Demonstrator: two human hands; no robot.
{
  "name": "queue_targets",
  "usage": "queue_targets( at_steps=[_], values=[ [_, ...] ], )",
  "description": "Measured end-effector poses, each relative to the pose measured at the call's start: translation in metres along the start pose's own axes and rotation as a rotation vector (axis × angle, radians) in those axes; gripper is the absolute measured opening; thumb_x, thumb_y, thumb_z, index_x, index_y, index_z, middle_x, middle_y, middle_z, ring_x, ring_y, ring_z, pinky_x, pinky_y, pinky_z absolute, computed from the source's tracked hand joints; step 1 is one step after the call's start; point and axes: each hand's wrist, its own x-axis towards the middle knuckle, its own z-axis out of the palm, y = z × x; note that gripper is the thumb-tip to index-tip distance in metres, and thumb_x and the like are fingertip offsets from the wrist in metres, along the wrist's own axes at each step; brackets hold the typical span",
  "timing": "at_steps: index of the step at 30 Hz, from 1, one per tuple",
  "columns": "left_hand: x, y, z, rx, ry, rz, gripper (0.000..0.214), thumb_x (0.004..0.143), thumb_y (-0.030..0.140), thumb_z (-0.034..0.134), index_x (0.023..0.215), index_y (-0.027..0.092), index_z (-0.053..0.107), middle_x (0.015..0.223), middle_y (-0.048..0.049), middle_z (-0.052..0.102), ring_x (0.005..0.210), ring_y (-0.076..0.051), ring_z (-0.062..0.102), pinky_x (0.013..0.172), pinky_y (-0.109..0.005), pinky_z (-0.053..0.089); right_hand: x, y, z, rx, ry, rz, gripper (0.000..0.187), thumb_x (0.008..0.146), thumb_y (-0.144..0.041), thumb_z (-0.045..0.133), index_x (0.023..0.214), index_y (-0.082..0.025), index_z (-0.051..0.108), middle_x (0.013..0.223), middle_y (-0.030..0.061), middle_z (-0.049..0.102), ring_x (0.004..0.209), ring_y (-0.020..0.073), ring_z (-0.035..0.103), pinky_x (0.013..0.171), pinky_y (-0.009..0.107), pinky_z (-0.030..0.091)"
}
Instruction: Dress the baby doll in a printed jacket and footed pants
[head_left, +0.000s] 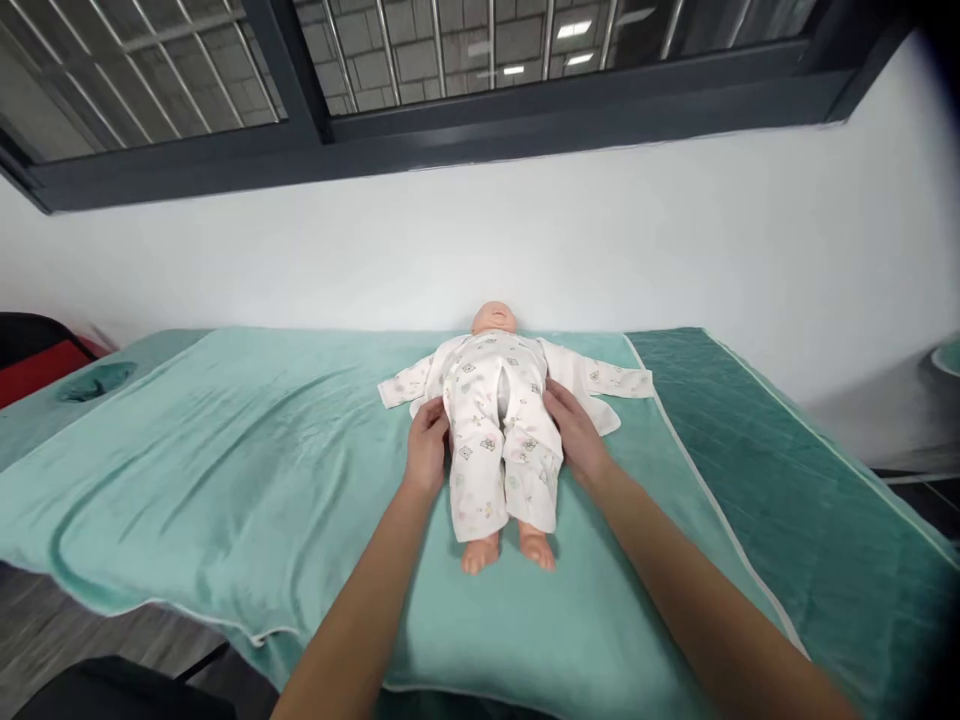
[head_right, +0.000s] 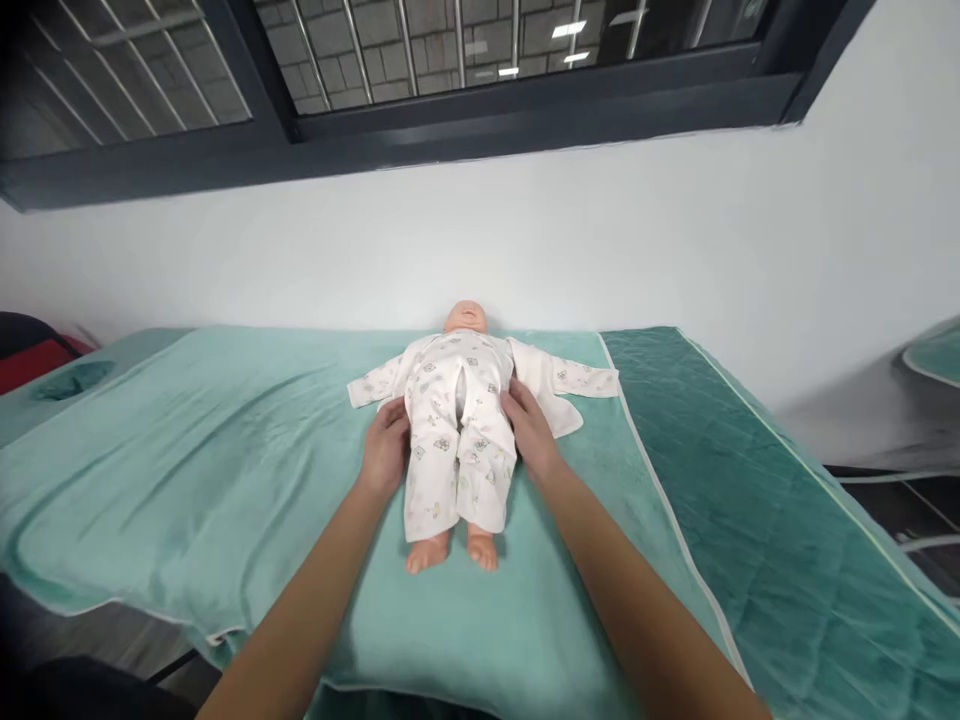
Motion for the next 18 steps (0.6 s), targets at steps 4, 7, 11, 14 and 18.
queue_targets(
  at_steps=[4, 7, 11, 14, 18],
  values=[
    [-0.055, 0.008, -0.021, 0.206, -0.046, 0.012, 0.025, 0.081, 0.031, 0.065, 0.105, 0.022, 0.065, 0.106, -0.0044, 0.07, 0.101, -0.019, 0.064, 0.094, -0.033, 0.046, -0.051, -0.008, 0.006, -0.425, -0.06, -0.098, 0.081, 0.084, -0.05, 0.065, 0.154, -0.026, 0.03, 0.165, 0.0057, 0.019, 0.153, 0.0226, 0.017, 0.125, 0.045, 0.016],
    [-0.087, 0.017, -0.037, 0.286, -0.14, -0.034, 0.02, 0.083, 0.031, 0.063, 0.099, 0.02, 0.064, 0.1, -0.0047, 0.068, 0.096, -0.019, 0.063, 0.09, -0.033, 0.047, -0.079, -0.023, 0.014, -0.787, -0.172, -0.245, 0.079, 0.083, -0.042, 0.065, 0.153, -0.024, 0.034, 0.167, 0.006, 0.003, 0.154, 0.0251, -0.003, 0.124, 0.05, 0.01],
    [-0.111, 0.031, -0.05, 0.454, -0.396, -0.039, 0.022, 0.077, 0.024, 0.067, 0.098, 0.02, 0.061, 0.105, -0.0047, 0.065, 0.104, -0.02, 0.06, 0.096, -0.034, 0.044, -0.103, -0.047, 0.024, -1.1, -0.448, -0.264, 0.053, 0.078, -0.037, 0.071, 0.128, -0.025, 0.059, 0.168, 0.0042, 0.001, 0.154, 0.0313, -0.007, 0.121, 0.058, 0.009],
    [-0.12, 0.034, -0.049, 0.607, -0.516, 0.064, 0.032, 0.072, 0.019, 0.07, 0.102, 0.021, 0.059, 0.109, -0.0041, 0.063, 0.108, -0.021, 0.057, 0.098, -0.033, 0.042, -0.115, -0.056, 0.032, -1.226, -0.563, -0.29, 0.035, 0.075, -0.032, 0.071, 0.107, -0.021, 0.065, 0.167, 0.0062, 0.007, 0.154, 0.0335, -0.003, 0.12, 0.062, 0.007],
    [-0.122, 0.025, -0.039, 0.734, -0.456, 0.126, 0.018, 0.074, 0.015, 0.06, 0.092, 0.02, 0.057, 0.094, -0.0017, 0.061, 0.089, -0.018, 0.056, 0.082, -0.03, 0.044, -0.123, -0.052, 0.042, -1.356, -0.573, -0.355, 0.025, 0.076, -0.019, 0.065, 0.101, -0.016, 0.066, 0.165, 0.0118, 0.017, 0.153, 0.0363, 0.005, 0.119, 0.065, 0.004]
  ],
)
